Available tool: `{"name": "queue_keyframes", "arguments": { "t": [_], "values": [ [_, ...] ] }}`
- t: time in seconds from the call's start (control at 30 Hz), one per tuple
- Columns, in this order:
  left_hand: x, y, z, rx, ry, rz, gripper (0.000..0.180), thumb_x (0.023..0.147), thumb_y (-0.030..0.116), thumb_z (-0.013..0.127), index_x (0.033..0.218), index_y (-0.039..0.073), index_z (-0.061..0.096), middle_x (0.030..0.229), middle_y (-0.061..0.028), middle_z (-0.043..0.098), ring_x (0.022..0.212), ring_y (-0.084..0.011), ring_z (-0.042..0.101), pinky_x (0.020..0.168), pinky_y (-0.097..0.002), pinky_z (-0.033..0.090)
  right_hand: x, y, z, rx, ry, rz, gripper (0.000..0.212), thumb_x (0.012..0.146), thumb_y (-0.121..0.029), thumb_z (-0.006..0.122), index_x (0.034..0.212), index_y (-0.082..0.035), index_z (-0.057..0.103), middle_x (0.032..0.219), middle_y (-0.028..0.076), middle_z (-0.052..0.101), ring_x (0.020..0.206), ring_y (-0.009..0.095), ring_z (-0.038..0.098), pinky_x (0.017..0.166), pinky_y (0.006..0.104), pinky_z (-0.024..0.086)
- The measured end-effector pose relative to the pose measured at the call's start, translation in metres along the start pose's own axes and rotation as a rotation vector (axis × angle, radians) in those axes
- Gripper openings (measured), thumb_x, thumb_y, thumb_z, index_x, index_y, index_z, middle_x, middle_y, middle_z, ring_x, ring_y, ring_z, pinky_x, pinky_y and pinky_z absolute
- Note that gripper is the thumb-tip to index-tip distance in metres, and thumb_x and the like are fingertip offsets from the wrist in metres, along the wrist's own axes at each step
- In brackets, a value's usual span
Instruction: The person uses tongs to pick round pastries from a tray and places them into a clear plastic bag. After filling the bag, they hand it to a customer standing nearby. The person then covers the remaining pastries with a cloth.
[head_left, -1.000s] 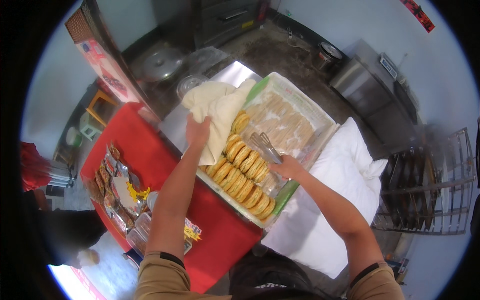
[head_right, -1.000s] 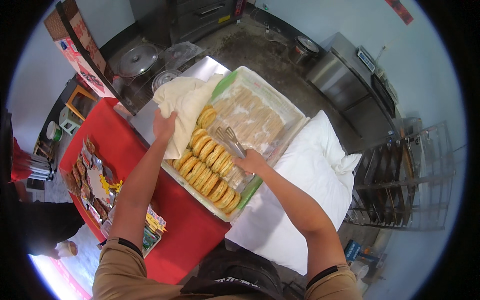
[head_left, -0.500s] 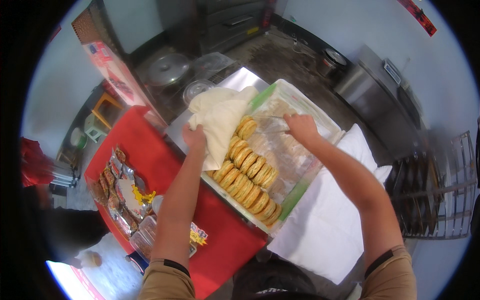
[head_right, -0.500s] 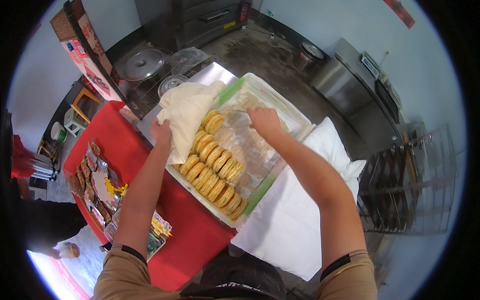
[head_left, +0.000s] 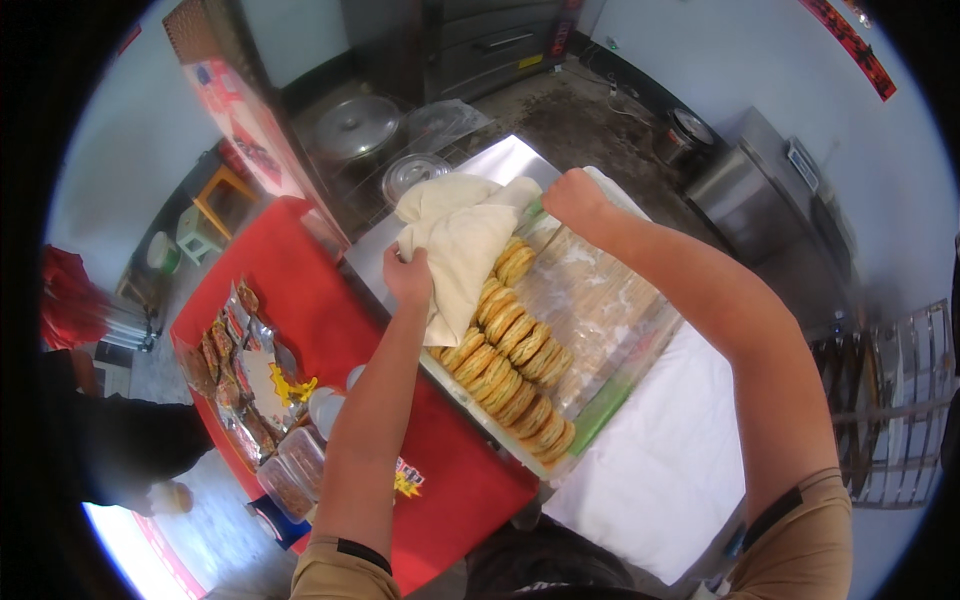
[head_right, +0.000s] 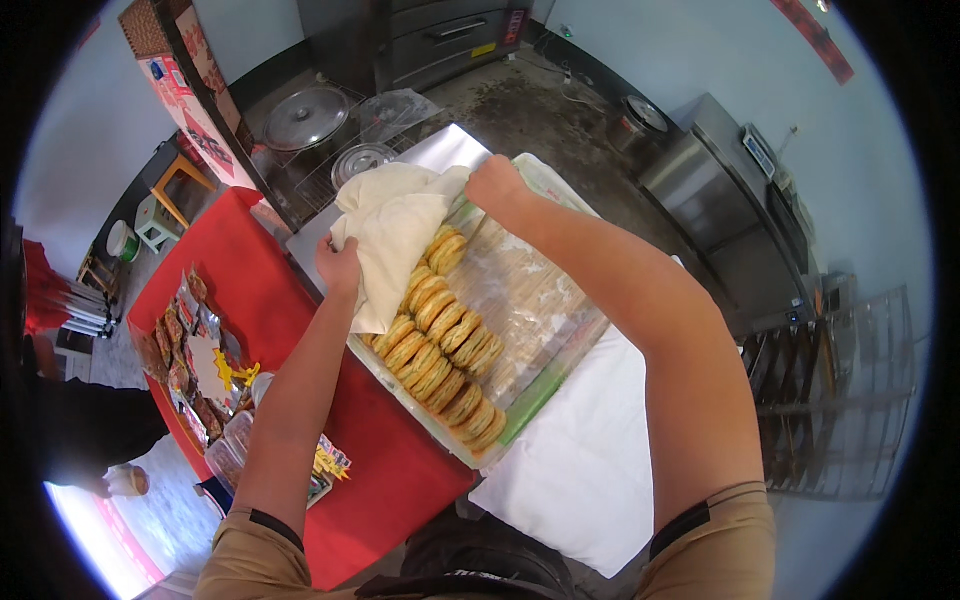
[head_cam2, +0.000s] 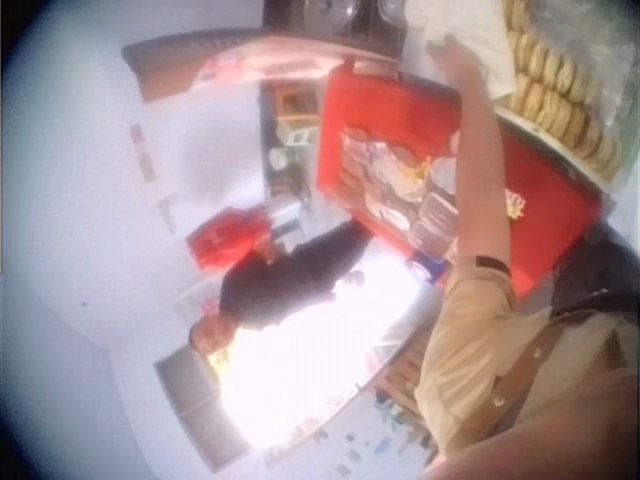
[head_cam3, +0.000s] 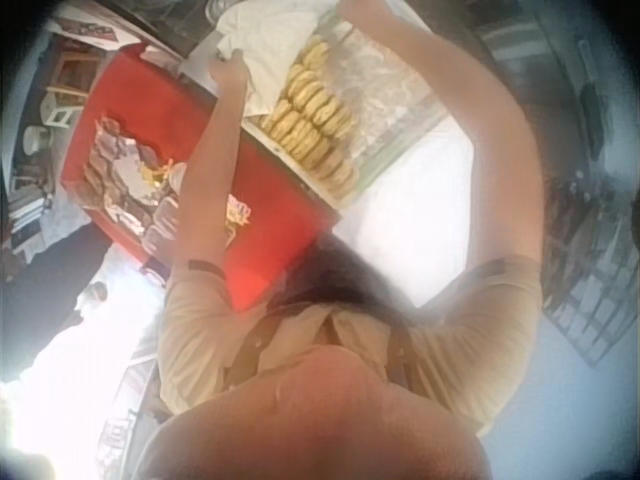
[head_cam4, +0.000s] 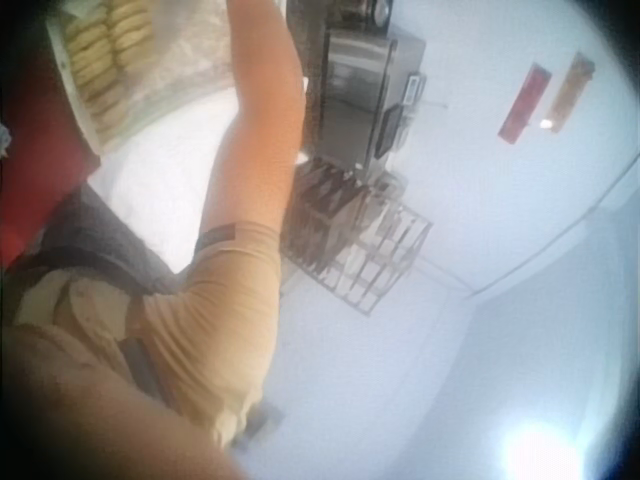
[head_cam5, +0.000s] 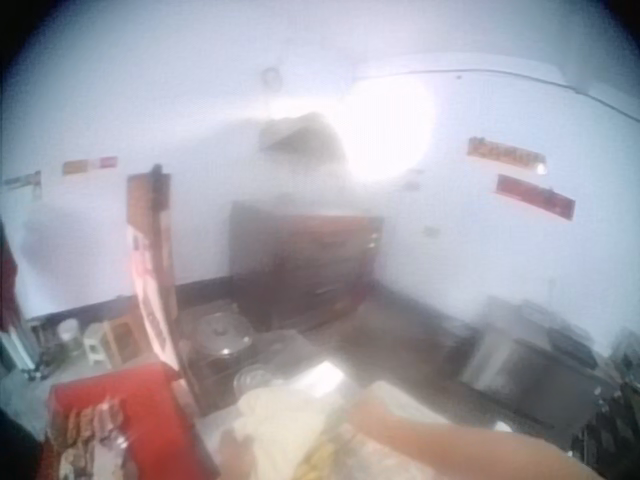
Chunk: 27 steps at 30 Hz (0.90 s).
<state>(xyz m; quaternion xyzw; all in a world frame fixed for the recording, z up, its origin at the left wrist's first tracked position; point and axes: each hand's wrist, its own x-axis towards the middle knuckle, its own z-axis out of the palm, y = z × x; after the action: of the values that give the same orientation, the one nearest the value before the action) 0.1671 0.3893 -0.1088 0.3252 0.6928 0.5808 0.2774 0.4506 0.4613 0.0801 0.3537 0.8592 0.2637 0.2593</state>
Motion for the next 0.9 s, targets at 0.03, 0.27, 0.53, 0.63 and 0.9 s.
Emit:
{"name": "queue_keyframes", "arguments": {
  "t": [0.03,0.27,0.53,0.63,0.9],
  "values": [
    [-0.002,0.003,-0.001,0.009,0.001,-0.009,0.046,0.082,0.014,0.078,0.121,-0.005,0.063,0.11,-0.0184,0.073,0.097,-0.0286,0.07,0.088,-0.0385,0.055,0.003,0.0,-0.002,-0.007,-0.002,-0.008,0.009,0.086,-0.015,0.072,0.09,-0.019,0.079,0.093,0.0,0.078,0.093,0.02,0.075,0.072,0.0351,0.055],
    [-0.008,0.018,-0.001,0.034,0.009,-0.022,0.045,0.084,0.012,0.077,0.124,-0.005,0.062,0.109,-0.0176,0.073,0.096,-0.0275,0.07,0.088,-0.0379,0.055,0.008,-0.025,0.002,0.071,-0.01,-0.011,0.013,0.085,-0.012,0.071,0.089,-0.018,0.081,0.093,0.003,0.079,0.093,0.02,0.075,0.072,0.0362,0.056],
    [-0.003,0.012,0.002,-0.018,-0.012,0.007,0.045,0.085,0.013,0.077,0.123,-0.005,0.063,0.108,-0.0175,0.073,0.096,-0.0269,0.071,0.087,-0.0377,0.055,-0.01,-0.05,0.075,0.294,0.033,0.133,0.013,0.082,-0.02,0.078,0.095,-0.016,0.078,0.092,0.006,0.078,0.092,0.026,0.075,0.076,0.0407,0.057],
    [-0.006,0.011,0.0,0.053,-0.012,0.008,0.046,0.084,0.013,0.078,0.124,-0.006,0.062,0.107,-0.0176,0.073,0.095,-0.0269,0.07,0.087,-0.0377,0.055,-0.037,-0.044,0.095,0.39,-0.125,0.145,0.027,0.078,-0.03,0.086,0.097,-0.013,0.075,0.09,0.007,0.077,0.092,0.028,0.075,0.078,0.0418,0.057],
    [0.012,-0.019,0.003,0.061,-0.008,0.08,0.053,0.082,0.019,0.079,0.126,-0.007,0.062,0.109,-0.0199,0.071,0.098,-0.0322,0.068,0.09,-0.041,0.053,-0.136,-0.008,0.124,0.307,-0.273,0.138,0.033,0.077,-0.035,0.088,0.098,-0.013,0.075,0.096,0.007,0.077,0.096,0.027,0.075,0.077,0.0422,0.056]
  ]
}}
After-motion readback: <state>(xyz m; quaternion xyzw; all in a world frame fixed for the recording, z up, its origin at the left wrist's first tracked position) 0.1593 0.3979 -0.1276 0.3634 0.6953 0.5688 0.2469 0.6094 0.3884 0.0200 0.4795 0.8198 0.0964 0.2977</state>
